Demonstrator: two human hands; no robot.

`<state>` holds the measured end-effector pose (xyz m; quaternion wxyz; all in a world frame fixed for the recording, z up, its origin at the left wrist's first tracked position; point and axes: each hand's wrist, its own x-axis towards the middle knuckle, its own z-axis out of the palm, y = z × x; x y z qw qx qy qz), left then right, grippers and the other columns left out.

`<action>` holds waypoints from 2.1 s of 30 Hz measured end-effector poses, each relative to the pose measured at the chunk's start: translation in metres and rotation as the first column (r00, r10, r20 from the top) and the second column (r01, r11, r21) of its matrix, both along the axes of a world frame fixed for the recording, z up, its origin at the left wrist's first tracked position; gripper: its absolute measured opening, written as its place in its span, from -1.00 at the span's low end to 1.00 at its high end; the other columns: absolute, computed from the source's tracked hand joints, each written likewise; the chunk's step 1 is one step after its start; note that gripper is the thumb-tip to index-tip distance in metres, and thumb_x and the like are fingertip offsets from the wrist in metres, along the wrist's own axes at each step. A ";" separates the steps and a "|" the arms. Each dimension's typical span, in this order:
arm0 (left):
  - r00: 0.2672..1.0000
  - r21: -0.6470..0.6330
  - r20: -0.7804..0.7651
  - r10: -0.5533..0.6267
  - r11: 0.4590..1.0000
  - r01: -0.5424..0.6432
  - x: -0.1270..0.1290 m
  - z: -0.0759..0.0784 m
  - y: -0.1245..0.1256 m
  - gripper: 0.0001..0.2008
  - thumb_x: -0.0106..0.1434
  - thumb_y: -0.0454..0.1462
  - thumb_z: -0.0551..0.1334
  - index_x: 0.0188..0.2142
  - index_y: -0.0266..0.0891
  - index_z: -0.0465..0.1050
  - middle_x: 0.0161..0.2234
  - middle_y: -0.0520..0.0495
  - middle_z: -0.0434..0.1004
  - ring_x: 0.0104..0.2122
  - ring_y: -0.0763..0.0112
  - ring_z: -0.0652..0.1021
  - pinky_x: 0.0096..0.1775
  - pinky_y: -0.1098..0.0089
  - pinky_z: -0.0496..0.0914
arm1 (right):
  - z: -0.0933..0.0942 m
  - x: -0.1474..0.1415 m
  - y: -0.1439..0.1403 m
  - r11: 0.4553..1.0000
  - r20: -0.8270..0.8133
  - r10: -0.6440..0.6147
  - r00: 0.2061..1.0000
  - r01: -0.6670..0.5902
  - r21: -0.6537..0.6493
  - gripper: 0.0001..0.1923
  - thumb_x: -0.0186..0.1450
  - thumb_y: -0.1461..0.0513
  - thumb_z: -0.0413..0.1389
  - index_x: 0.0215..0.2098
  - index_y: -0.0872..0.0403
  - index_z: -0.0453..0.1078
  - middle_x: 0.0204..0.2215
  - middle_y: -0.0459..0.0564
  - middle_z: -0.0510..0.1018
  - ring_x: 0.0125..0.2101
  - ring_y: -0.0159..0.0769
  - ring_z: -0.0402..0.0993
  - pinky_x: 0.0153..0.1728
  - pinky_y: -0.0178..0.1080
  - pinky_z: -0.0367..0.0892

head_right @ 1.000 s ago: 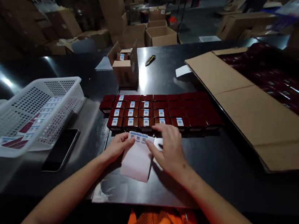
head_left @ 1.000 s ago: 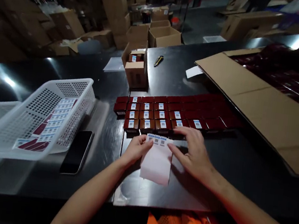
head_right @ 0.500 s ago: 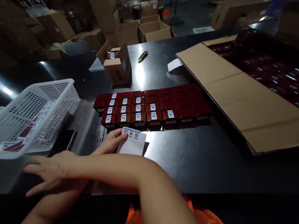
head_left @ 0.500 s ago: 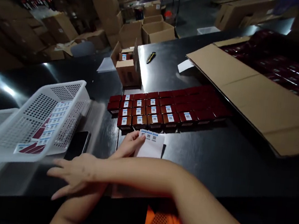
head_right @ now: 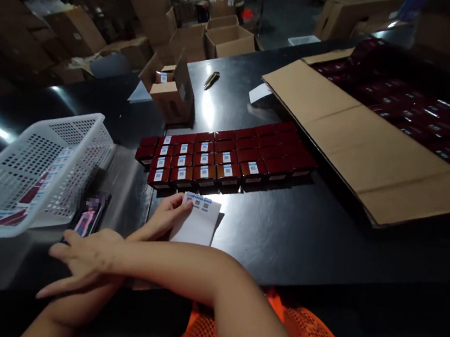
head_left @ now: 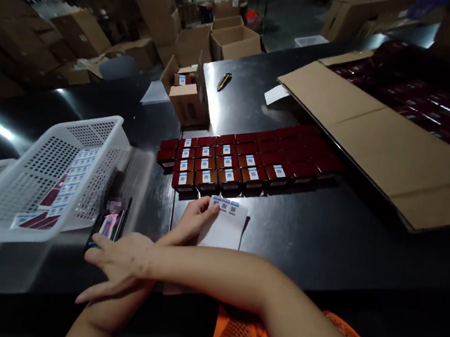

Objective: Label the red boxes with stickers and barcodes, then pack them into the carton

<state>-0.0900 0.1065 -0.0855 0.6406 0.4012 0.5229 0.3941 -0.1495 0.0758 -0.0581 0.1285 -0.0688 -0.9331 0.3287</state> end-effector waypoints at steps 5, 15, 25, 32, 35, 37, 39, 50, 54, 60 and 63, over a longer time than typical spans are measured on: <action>1.000 0.009 -0.001 0.025 1.000 -0.025 0.001 0.009 0.000 -0.57 0.01 0.02 0.45 -0.36 -0.28 0.48 -0.43 -0.02 0.56 -0.46 0.43 0.47 -0.37 0.45 0.33 | 0.011 0.023 -0.011 0.970 -0.167 0.054 0.985 -0.012 0.244 -0.43 0.35 -0.20 -0.05 0.07 0.00 0.35 0.25 0.06 0.35 -0.14 -0.15 0.55 -0.33 -0.15 0.46; 0.967 -0.107 0.196 0.160 0.984 -0.141 0.001 0.023 0.005 -0.53 -0.06 -0.01 0.49 -0.29 -0.30 0.55 -0.40 -0.08 0.63 -0.48 0.41 0.53 -0.38 0.44 0.37 | 0.025 0.261 0.012 0.525 -0.521 -0.759 0.390 0.840 -0.137 -0.58 0.19 0.30 0.11 0.02 -0.02 0.27 -0.05 0.11 0.52 -0.01 -0.09 0.46 0.01 0.05 0.37; 0.997 0.020 0.035 0.066 0.998 -0.067 0.001 0.019 -0.004 -0.60 0.06 0.02 0.42 -0.33 -0.27 0.55 -0.39 -0.02 0.60 -0.43 0.42 0.51 -0.31 0.46 0.37 | 0.031 0.271 0.044 0.491 -0.170 -0.870 0.463 0.779 -0.391 -0.75 0.20 0.21 0.24 -0.14 0.03 0.54 -0.19 0.02 0.62 -0.18 -0.21 0.55 -0.21 -0.16 0.45; 0.996 -0.041 0.041 0.083 0.996 -0.081 0.002 0.015 -0.007 -0.58 0.03 0.04 0.43 -0.42 -0.27 0.47 -0.51 0.05 0.51 -0.53 0.53 0.41 -0.45 0.53 0.28 | 0.027 0.265 0.038 0.627 -0.397 -0.758 0.518 0.747 -0.222 -0.90 0.31 0.31 0.18 -0.36 0.02 0.50 -0.31 -0.03 0.60 -0.20 -0.23 0.47 -0.13 -0.11 0.39; 0.994 -0.104 0.066 0.087 0.991 -0.080 0.003 0.015 -0.006 -0.56 0.01 0.05 0.44 -0.41 -0.27 0.45 -0.51 0.06 0.52 -0.55 0.52 0.42 -0.47 0.52 0.29 | 0.045 0.283 0.054 0.619 -0.394 -0.784 0.479 0.641 -0.454 -0.93 0.32 0.25 0.16 -0.35 0.00 0.41 -0.30 -0.06 0.57 -0.22 -0.27 0.50 -0.13 -0.16 0.40; 0.994 -0.126 0.068 0.088 0.989 -0.079 0.003 0.016 -0.007 -0.55 0.01 0.06 0.44 -0.42 -0.26 0.42 -0.54 0.07 0.50 -0.57 0.52 0.41 -0.49 0.53 0.28 | 0.059 0.302 0.078 0.511 -0.314 -0.859 0.405 0.627 -0.588 -0.96 0.29 0.23 0.16 -0.31 0.00 0.37 -0.32 -0.11 0.54 -0.27 -0.32 0.51 -0.20 -0.22 0.41; 0.995 -0.130 0.068 0.076 0.989 -0.067 0.004 0.017 -0.007 -0.54 0.02 0.06 0.44 -0.41 -0.27 0.41 -0.54 0.07 0.49 -0.57 0.52 0.41 -0.49 0.53 0.28 | 0.069 0.321 0.109 0.390 -0.167 -0.915 0.368 0.695 -0.603 -0.92 0.26 0.24 0.17 -0.27 0.01 0.35 -0.38 -0.15 0.51 -0.35 -0.37 0.49 -0.30 -0.30 0.39; 0.995 -0.176 0.089 0.049 0.984 -0.033 0.004 0.014 -0.005 -0.53 0.02 0.07 0.44 -0.39 -0.28 0.42 -0.51 0.01 0.54 -0.56 0.49 0.45 -0.48 0.52 0.30 | 0.064 0.338 0.177 0.000 0.341 -0.923 0.179 0.885 -0.465 -0.55 0.16 0.39 0.26 -0.15 0.01 0.11 -0.63 -0.27 0.43 -0.58 -0.39 0.39 -0.52 -0.37 0.28; 0.994 -0.189 0.096 0.049 0.982 -0.030 0.004 0.015 -0.005 -0.52 0.00 0.06 0.45 -0.37 -0.29 0.44 -0.50 -0.01 0.55 -0.56 0.48 0.46 -0.47 0.50 0.30 | 0.057 0.335 0.180 0.005 0.353 -0.924 0.149 0.925 -0.379 -0.50 0.14 0.37 0.29 -0.12 0.00 0.10 -0.61 -0.26 0.45 -0.53 -0.32 0.44 -0.50 -0.33 0.30; 0.996 -0.172 0.084 0.031 0.985 -0.016 0.005 0.016 -0.004 -0.51 0.00 0.08 0.44 -0.38 -0.29 0.43 -0.52 0.00 0.53 -0.56 0.48 0.45 -0.47 0.50 0.30 | 0.059 0.338 0.187 0.089 0.311 -0.949 0.059 0.993 0.081 -0.37 0.06 0.17 0.39 -0.02 0.04 0.17 -0.38 -0.08 0.55 -0.35 -0.17 0.51 -0.37 -0.22 0.31; 0.997 -0.123 0.062 0.040 0.992 -0.032 0.005 0.016 -0.005 -0.51 0.01 0.09 0.43 -0.39 -0.29 0.43 -0.51 0.02 0.51 -0.54 0.49 0.43 -0.47 0.51 0.29 | 0.065 0.339 0.178 0.108 0.261 -0.965 0.035 0.957 0.269 -0.31 0.00 0.04 0.43 -0.03 0.07 0.26 -0.24 0.04 0.54 -0.24 -0.05 0.50 -0.30 -0.15 0.30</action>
